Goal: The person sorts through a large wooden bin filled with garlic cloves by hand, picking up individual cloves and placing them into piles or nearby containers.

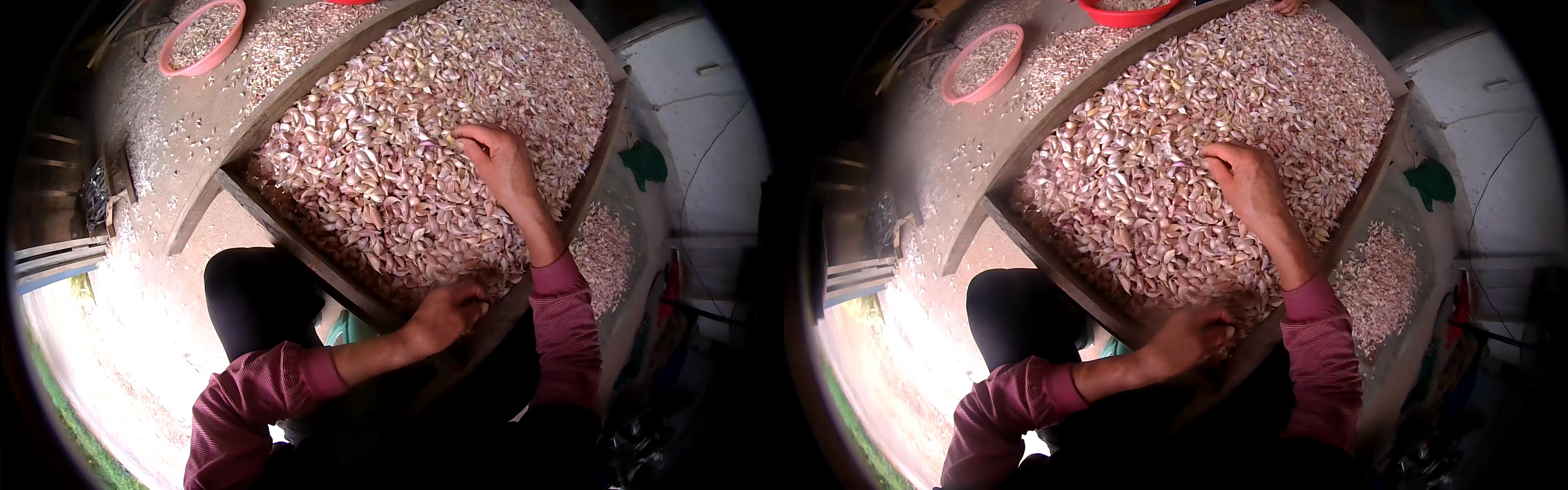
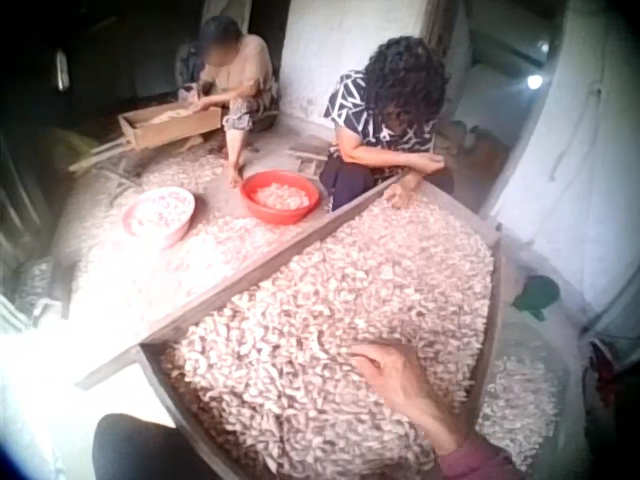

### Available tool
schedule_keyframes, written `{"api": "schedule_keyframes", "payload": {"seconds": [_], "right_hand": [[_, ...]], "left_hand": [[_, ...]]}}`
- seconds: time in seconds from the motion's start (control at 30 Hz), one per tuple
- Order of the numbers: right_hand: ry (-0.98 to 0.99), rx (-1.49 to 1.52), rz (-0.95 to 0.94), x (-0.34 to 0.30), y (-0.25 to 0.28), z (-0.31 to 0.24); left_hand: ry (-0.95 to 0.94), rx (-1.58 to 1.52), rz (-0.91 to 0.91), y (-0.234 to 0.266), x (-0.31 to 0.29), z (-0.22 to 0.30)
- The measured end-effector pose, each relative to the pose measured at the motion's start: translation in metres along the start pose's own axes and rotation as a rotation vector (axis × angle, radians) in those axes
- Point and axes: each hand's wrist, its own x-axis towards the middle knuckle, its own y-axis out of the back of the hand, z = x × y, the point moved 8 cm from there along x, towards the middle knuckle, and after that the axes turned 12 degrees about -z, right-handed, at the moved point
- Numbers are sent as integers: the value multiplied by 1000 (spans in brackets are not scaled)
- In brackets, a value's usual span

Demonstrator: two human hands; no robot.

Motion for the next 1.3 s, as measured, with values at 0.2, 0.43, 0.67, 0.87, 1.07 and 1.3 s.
{"api": "schedule_keyframes", "payload": {"seconds": [0.2,0.43,0.67,0.87,1.07,1.3], "right_hand": [[153,-256,56,52,-48,1],[-171,320,-55,42,-25,26],[-230,-54,214,-5,46,59],[-92,-280,107,-6,25,55],[167,-286,61,12,-6,28],[180,-475,-106,37,-24,25]], "left_hand": [[-1,-16,-19,2,-1,-4],[109,-40,0,8,-4,-8],[75,-40,38,7,-3,1],[-23,-34,61,7,2,9],[16,-55,83,12,7,6],[-189,62,136,21,15,-7]]}}
